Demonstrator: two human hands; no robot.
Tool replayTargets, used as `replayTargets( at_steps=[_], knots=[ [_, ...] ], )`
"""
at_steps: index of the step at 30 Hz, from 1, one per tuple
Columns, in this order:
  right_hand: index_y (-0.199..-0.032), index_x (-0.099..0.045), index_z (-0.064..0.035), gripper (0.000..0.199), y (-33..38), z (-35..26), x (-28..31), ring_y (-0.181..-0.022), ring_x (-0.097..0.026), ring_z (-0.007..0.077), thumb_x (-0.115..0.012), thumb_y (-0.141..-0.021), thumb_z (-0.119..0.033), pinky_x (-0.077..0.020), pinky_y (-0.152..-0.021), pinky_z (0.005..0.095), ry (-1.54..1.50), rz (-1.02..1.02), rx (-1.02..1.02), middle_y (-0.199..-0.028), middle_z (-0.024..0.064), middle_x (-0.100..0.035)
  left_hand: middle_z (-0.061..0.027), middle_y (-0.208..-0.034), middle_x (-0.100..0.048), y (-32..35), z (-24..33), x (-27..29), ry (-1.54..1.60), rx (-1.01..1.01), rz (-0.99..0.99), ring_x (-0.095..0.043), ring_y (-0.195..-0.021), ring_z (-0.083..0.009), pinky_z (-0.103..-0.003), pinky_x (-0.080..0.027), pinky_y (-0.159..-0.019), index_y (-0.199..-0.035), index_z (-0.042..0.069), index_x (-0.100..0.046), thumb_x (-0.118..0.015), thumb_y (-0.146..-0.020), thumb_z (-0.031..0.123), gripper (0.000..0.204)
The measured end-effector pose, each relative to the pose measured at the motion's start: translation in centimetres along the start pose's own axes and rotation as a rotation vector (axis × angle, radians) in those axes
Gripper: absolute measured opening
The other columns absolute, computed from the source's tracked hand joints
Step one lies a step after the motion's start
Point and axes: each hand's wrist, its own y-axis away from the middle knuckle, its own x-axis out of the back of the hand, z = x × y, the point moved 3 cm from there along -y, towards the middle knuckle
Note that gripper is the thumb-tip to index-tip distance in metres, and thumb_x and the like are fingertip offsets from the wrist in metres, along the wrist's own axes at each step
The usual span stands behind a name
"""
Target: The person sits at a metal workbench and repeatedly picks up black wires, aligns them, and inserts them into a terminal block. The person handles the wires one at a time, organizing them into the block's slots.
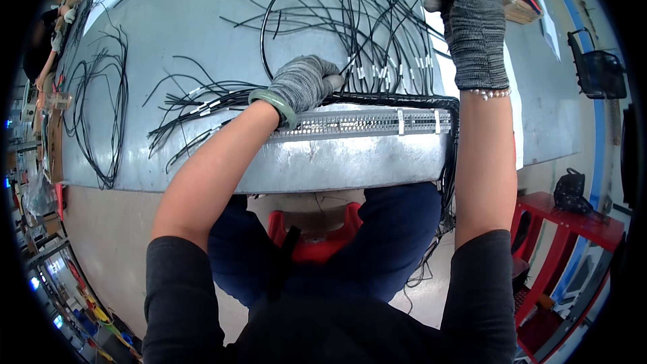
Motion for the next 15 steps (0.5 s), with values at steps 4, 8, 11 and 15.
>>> replayTargets(
  at_steps=[4,8,11,15],
  knots=[
    [-0.115,-0.059,-0.0047,0.042,4.8,5.4,-2.9,-0.081,-0.065,0.0165,-0.066,-0.087,-0.034,-0.0551,-0.064,0.0255,0.472,-0.285,-0.188,-0.089,0.0099,-0.067,-0.0160,-0.084,-0.068,-0.7,-0.2,-0.2,-0.044,-0.029,0.009,-0.064,-0.077,-0.0276,-0.037,-0.049,-0.079,-0.098,0.005,-0.069,-0.060,-0.088,0.029,0.028],
    [-0.105,-0.062,-0.0063,0.040,8.4,10.8,-3.5,-0.081,-0.065,0.0175,-0.069,-0.083,-0.039,-0.0528,-0.078,0.0321,0.700,-0.384,-0.279,-0.082,0.0079,-0.067,-0.0156,-0.083,-0.068,-0.6,-0.1,-0.2,-0.024,-0.013,0.007,-0.064,-0.077,-0.0273,-0.037,-0.049,-0.078,-0.098,0.005,-0.069,-0.060,-0.087,0.029,0.028],
    [-0.095,-0.066,-0.0081,0.035,9.0,10.0,-5.0,-0.079,-0.065,0.0203,-0.068,-0.083,-0.041,-0.0513,-0.078,0.0348,0.873,-0.650,-0.269,-0.082,0.0084,-0.067,-0.0150,-0.083,-0.068,-0.6,-0.8,-0.4,-0.088,-0.022,0.093,-0.065,-0.078,-0.0256,-0.037,-0.050,-0.079,-0.096,0.005,-0.069,-0.059,-0.088,0.029,0.028],
    [-0.093,-0.068,-0.0087,0.038,9.0,10.8,-5.5,-0.080,-0.065,0.0211,-0.068,-0.082,-0.044,-0.0508,-0.080,0.0354,0.926,-0.698,-0.244,-0.082,0.0092,-0.067,-0.0145,-0.083,-0.068,-1.8,-0.7,-0.9,-0.208,0.046,0.064,-0.065,-0.078,-0.0249,-0.037,-0.050,-0.078,-0.095,0.005,-0.069,-0.059,-0.088,0.031,0.029]
  ],
)
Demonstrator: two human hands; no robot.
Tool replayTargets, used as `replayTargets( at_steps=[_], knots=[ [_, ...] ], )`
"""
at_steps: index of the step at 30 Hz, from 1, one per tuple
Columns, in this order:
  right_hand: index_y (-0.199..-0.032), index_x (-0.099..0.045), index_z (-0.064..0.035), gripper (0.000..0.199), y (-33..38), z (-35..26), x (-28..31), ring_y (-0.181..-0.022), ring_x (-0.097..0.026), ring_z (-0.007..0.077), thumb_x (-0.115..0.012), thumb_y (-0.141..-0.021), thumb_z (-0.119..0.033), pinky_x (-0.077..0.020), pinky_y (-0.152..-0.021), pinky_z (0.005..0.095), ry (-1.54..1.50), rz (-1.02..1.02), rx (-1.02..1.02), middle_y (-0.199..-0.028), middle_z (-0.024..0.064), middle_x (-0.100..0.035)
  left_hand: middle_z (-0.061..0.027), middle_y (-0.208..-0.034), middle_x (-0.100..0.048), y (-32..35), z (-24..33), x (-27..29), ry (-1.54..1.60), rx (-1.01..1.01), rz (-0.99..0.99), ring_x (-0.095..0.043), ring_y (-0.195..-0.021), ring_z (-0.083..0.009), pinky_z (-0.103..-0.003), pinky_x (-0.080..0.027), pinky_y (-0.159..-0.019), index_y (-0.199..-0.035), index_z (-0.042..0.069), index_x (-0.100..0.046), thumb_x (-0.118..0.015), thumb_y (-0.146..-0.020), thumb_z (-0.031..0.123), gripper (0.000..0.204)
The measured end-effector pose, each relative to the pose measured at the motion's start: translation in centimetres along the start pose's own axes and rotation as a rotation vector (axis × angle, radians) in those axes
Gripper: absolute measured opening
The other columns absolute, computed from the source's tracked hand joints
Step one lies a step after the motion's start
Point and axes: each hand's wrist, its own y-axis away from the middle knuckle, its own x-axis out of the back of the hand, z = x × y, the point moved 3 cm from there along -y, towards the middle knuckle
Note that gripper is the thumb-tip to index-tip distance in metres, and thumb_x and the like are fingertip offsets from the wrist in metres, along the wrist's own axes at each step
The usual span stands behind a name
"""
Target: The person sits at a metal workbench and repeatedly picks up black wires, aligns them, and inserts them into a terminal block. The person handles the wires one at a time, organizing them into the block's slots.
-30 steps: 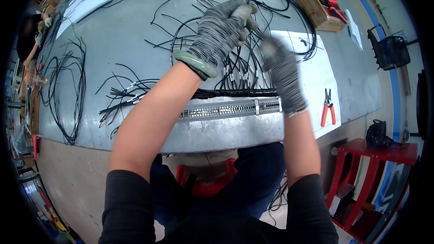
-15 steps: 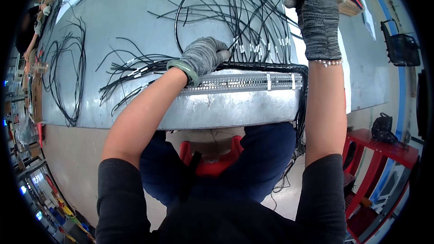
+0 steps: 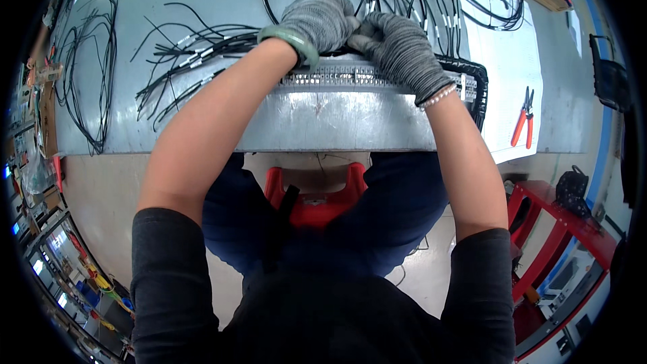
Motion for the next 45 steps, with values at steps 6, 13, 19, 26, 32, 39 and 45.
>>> replayTargets(
  at_steps=[6,13,19,26,32,39,45],
  knots=[
    [-0.102,-0.067,-0.0076,0.039,-0.4,0.8,-0.5,-0.085,-0.065,0.0209,-0.069,-0.082,-0.041,-0.0508,-0.084,0.0348,-0.098,-0.025,0.021,-0.090,0.0113,-0.068,-0.0135,-0.085,-0.068,-0.6,-0.2,-0.6,0.096,0.043,0.037,-0.064,-0.078,-0.0242,-0.037,-0.051,-0.077,-0.098,0.006,-0.068,-0.059,-0.089,0.032,0.029],
    [-0.101,-0.066,-0.0053,0.040,0.3,-1.1,0.4,-0.087,-0.065,0.0207,-0.071,-0.080,-0.039,-0.0510,-0.083,0.0357,0.052,0.016,-0.093,-0.093,0.0111,-0.068,-0.0103,-0.100,-0.068,1.2,1.4,1.5,-0.150,-0.063,0.019,-0.064,-0.096,-0.0265,-0.038,-0.048,-0.087,-0.112,0.012,-0.065,-0.053,-0.090,0.032,0.032],
    [-0.085,-0.067,-0.0027,0.024,0.2,-0.3,0.0,-0.069,-0.065,0.0191,-0.074,-0.079,-0.025,-0.0512,-0.069,0.0323,-0.146,0.045,-0.007,-0.076,0.0102,-0.068,-0.0094,-0.093,-0.068,10.5,-4.1,5.6,0.222,-0.243,0.702,-0.066,-0.087,-0.0216,-0.033,-0.053,-0.079,-0.105,0.009,-0.065,-0.058,-0.091,0.025,0.022],
    [-0.092,-0.069,-0.0038,0.019,1.0,-1.7,0.7,-0.068,-0.064,0.0150,-0.070,-0.084,-0.021,-0.0522,-0.066,0.0292,-0.215,0.156,0.051,-0.077,0.0086,-0.069,-0.0023,-0.089,-0.066,18.2,-14.9,4.3,0.612,0.307,0.889,-0.060,-0.079,-0.0090,-0.023,-0.049,-0.072,-0.099,0.002,-0.064,-0.061,-0.091,0.008,0.010],
    [-0.101,-0.067,-0.0072,0.023,0.0,-7.2,0.2,-0.074,-0.066,0.0171,-0.060,-0.091,-0.026,-0.0543,-0.072,0.0300,-0.085,0.229,0.321,-0.083,0.0091,-0.069,-0.0043,-0.091,-0.067,17.1,-16.0,1.8,0.533,0.201,0.952,-0.059,-0.073,-0.0085,-0.024,-0.050,-0.068,-0.101,0.003,-0.065,-0.064,-0.089,0.009,0.013],
    [-0.102,-0.068,-0.0082,0.027,-5.2,-13.5,-2.4,-0.081,-0.065,0.0189,-0.056,-0.093,-0.031,-0.0510,-0.082,0.0343,-0.042,-0.113,0.199,-0.086,0.0107,-0.069,-0.0086,-0.089,-0.065,16.0,-15.1,1.9,0.431,0.096,0.941,-0.062,-0.073,-0.0182,-0.030,-0.052,-0.069,-0.109,0.008,-0.065,-0.061,-0.089,0.016,0.021],
    [-0.102,-0.065,-0.0077,0.028,-5.8,-11.9,-1.2,-0.080,-0.064,0.0181,-0.055,-0.093,-0.032,-0.0514,-0.080,0.0336,0.026,0.192,0.186,-0.087,0.0088,-0.068,-0.0080,-0.087,-0.064,16.1,-13.3,2.7,0.362,-0.040,0.989,-0.060,-0.077,-0.0170,-0.029,-0.050,-0.072,-0.109,0.006,-0.065,-0.061,-0.088,0.008,0.021]
  ],
)
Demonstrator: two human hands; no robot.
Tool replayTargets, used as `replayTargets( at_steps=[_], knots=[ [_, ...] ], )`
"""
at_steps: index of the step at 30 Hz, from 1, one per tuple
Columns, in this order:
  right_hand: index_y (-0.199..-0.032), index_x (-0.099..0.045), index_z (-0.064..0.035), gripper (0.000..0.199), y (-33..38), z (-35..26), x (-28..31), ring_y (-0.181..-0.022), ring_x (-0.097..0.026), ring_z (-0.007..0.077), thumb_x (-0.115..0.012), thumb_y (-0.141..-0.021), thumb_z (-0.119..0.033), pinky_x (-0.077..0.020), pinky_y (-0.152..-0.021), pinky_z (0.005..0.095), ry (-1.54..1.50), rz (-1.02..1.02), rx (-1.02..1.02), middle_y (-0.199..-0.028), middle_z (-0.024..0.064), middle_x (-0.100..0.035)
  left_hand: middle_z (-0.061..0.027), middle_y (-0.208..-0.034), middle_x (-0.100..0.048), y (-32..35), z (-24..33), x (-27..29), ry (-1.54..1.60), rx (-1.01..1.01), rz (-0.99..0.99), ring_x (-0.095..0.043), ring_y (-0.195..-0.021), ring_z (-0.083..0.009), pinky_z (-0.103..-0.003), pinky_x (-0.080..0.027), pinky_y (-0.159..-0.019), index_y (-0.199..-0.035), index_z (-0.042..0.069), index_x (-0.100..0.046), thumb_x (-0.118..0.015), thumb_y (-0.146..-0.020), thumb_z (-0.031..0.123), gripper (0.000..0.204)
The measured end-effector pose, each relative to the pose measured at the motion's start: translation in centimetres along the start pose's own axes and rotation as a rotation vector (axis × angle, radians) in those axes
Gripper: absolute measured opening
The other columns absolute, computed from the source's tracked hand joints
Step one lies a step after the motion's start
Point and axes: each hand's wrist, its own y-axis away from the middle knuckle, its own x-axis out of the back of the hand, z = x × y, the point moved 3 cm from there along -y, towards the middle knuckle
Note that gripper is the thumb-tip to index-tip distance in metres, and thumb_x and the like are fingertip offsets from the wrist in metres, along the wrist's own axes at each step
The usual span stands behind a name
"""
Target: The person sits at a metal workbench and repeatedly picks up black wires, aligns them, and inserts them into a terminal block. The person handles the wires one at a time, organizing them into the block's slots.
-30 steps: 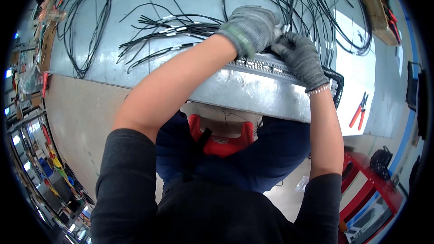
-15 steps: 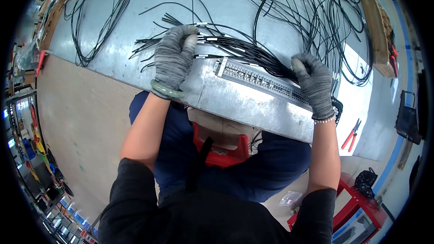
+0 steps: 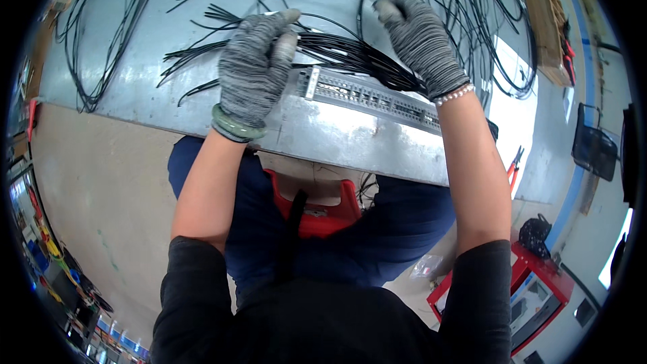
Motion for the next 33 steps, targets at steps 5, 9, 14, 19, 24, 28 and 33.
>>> replayTargets(
  at_steps=[5,9,14,19,24,28,33],
  knots=[
    [-0.104,-0.062,-0.0029,0.027,1.8,2.8,4.9,-0.083,-0.064,0.0118,-0.052,-0.097,-0.027,-0.0551,-0.075,0.0265,-0.548,0.088,-0.091,-0.090,0.0061,-0.068,-0.0083,-0.093,-0.067,0.3,-0.1,-0.5,0.079,-0.070,-0.005,-0.064,-0.083,-0.0219,-0.030,-0.052,-0.075,-0.101,0.007,-0.068,-0.064,-0.084,0.008,0.018],
    [-0.106,-0.062,-0.0032,0.026,3.6,6.0,6.9,-0.088,-0.066,0.0143,-0.052,-0.097,-0.025,-0.0568,-0.077,0.0273,-0.623,0.067,-0.070,-0.093,0.0075,-0.067,-0.0051,-0.092,-0.068,-1.5,3.8,-2.1,0.064,-0.246,-0.102,-0.064,-0.087,-0.0198,-0.030,-0.053,-0.077,-0.099,0.009,-0.068,-0.065,-0.084,0.009,0.016],
    [-0.105,-0.062,-0.0031,0.024,5.0,7.7,7.6,-0.086,-0.066,0.0135,-0.053,-0.097,-0.023,-0.0568,-0.075,0.0263,-0.717,0.107,-0.070,-0.092,0.0074,-0.067,-0.0032,-0.092,-0.069,-3.9,7.9,-8.1,-0.166,-0.479,-0.451,-0.064,-0.090,-0.0192,-0.032,-0.052,-0.082,-0.099,0.013,-0.068,-0.067,-0.083,0.018,0.017],
    [-0.106,-0.060,-0.0025,0.023,6.5,10.1,8.0,-0.082,-0.065,0.0132,-0.053,-0.097,-0.022,-0.0565,-0.073,0.0256,-0.826,0.150,-0.038,-0.092,0.0080,-0.067,-0.0075,-0.090,-0.068,-4.9,8.8,-13.5,-0.299,-0.208,-1.080,-0.064,-0.087,-0.0219,-0.035,-0.050,-0.083,-0.102,0.011,-0.068,-0.063,-0.084,0.025,0.023],
    [-0.104,-0.060,-0.0013,0.024,9.0,12.7,8.4,-0.078,-0.066,0.0141,-0.052,-0.096,-0.022,-0.0566,-0.072,0.0239,-0.905,0.198,-0.099,-0.090,0.0092,-0.066,-0.0090,-0.085,-0.068,-5.0,8.1,-14.6,-0.189,-0.138,-1.179,-0.065,-0.079,-0.0223,-0.034,-0.050,-0.079,-0.103,0.011,-0.067,-0.062,-0.085,0.024,0.022],
    [-0.102,-0.061,-0.0002,0.023,10.2,14.6,8.2,-0.077,-0.066,0.0148,-0.052,-0.096,-0.022,-0.0565,-0.072,0.0267,-0.926,0.206,-0.219,-0.089,0.0095,-0.066,-0.0090,-0.079,-0.065,-4.9,8.5,-14.7,-0.258,-0.195,-1.150,-0.064,-0.076,-0.0224,-0.036,-0.049,-0.075,-0.094,0.008,-0.064,-0.061,-0.085,0.021,0.016],
    [-0.105,-0.060,0.0012,0.024,10.2,15.2,8.2,-0.078,-0.066,0.0159,-0.051,-0.097,-0.019,-0.0565,-0.071,0.0274,-0.925,0.200,-0.191,-0.092,0.0102,-0.066,-0.0082,-0.069,-0.061,-4.8,7.3,-15.8,-0.160,-0.220,-1.096,-0.057,-0.063,-0.0191,-0.034,-0.048,-0.066,-0.089,0.006,-0.064,-0.058,-0.082,0.016,0.013]
  ],
)
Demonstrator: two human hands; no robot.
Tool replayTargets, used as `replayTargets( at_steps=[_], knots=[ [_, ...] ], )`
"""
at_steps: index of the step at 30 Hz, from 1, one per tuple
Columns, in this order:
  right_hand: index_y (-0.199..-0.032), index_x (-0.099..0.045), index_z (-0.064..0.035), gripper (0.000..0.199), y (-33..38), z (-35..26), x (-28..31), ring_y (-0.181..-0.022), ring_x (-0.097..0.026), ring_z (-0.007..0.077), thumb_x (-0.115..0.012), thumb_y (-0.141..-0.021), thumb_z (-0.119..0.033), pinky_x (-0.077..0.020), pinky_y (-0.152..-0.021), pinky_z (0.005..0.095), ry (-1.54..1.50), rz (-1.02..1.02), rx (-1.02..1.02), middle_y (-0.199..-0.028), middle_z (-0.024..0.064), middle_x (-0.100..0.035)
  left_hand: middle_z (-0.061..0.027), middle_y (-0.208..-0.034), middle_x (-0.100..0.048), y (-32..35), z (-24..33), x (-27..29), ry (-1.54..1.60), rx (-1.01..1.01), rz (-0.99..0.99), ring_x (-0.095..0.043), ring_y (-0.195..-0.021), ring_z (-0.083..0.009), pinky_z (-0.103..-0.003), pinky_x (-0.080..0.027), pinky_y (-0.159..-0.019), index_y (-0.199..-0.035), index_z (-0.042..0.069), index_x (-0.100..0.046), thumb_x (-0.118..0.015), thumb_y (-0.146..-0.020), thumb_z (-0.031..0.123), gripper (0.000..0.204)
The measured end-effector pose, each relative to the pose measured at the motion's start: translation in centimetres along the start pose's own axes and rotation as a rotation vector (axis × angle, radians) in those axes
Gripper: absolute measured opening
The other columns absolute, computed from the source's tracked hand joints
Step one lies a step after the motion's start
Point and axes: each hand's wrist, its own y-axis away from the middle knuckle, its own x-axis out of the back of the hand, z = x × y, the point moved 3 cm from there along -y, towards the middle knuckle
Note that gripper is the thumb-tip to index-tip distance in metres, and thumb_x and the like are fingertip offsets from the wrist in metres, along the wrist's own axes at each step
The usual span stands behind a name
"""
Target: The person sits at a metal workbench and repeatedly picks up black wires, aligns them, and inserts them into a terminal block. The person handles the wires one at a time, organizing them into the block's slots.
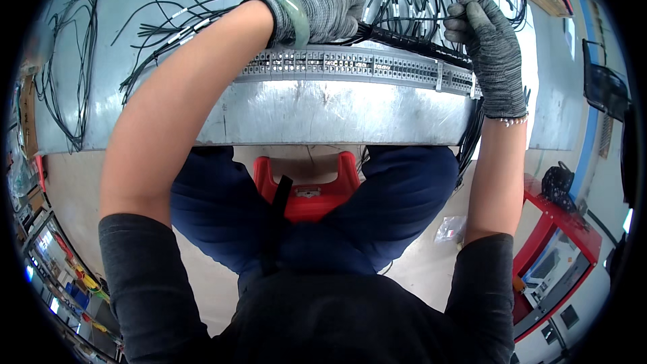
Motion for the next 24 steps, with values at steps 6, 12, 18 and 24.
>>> replayTargets(
  at_steps=[6,12,18,24],
  knots=[
    [-0.112,-0.057,0.0022,0.026,-1.2,0.2,-0.4,-0.084,-0.065,0.0183,-0.054,-0.095,-0.018,-0.0568,-0.076,0.0288,-0.026,0.087,0.028,-0.099,0.0118,-0.064,-0.0067,-0.070,-0.062,-1.0,0.1,0.1,-0.021,0.134,-0.129,-0.058,-0.064,-0.0170,-0.034,-0.049,-0.066,-0.083,0.009,-0.066,-0.065,-0.079,0.018,0.010],
    [-0.104,-0.059,-0.0013,0.023,-1.1,-0.3,-1.8,-0.070,-0.061,0.0136,-0.056,-0.094,-0.022,-0.0534,-0.062,0.0243,-0.075,0.269,-0.005,-0.086,0.0067,-0.061,-0.0171,-0.076,-0.066,-0.9,1.9,2.6,-0.170,-0.024,-0.288,-0.063,-0.072,-0.0333,-0.040,-0.049,-0.070,-0.081,0.004,-0.071,-0.057,-0.078,0.023,0.023],
    [-0.113,-0.057,0.0031,0.028,-2.4,1.3,0.9,-0.086,-0.065,0.0197,-0.055,-0.095,-0.017,-0.0569,-0.078,0.0290,0.002,0.178,-0.021,-0.103,0.0139,-0.064,-0.0146,-0.081,-0.067,-1.1,1.3,1.9,-0.421,-0.260,-0.293,-0.064,-0.075,-0.0298,-0.038,-0.049,-0.070,-0.085,0.005,-0.071,-0.056,-0.082,0.019,0.021],
    [-0.114,-0.056,0.0037,0.030,-2.3,1.4,1.0,-0.087,-0.064,0.0190,-0.055,-0.095,-0.019,-0.0558,-0.079,0.0283,0.004,0.181,-0.017,-0.102,0.0123,-0.063,-0.0135,-0.078,-0.067,-0.8,1.7,2.4,-0.364,-0.289,-0.217,-0.063,-0.071,-0.0277,-0.037,-0.048,-0.067,-0.083,0.006,-0.071,-0.055,-0.081,0.016,0.020]
  ],
)
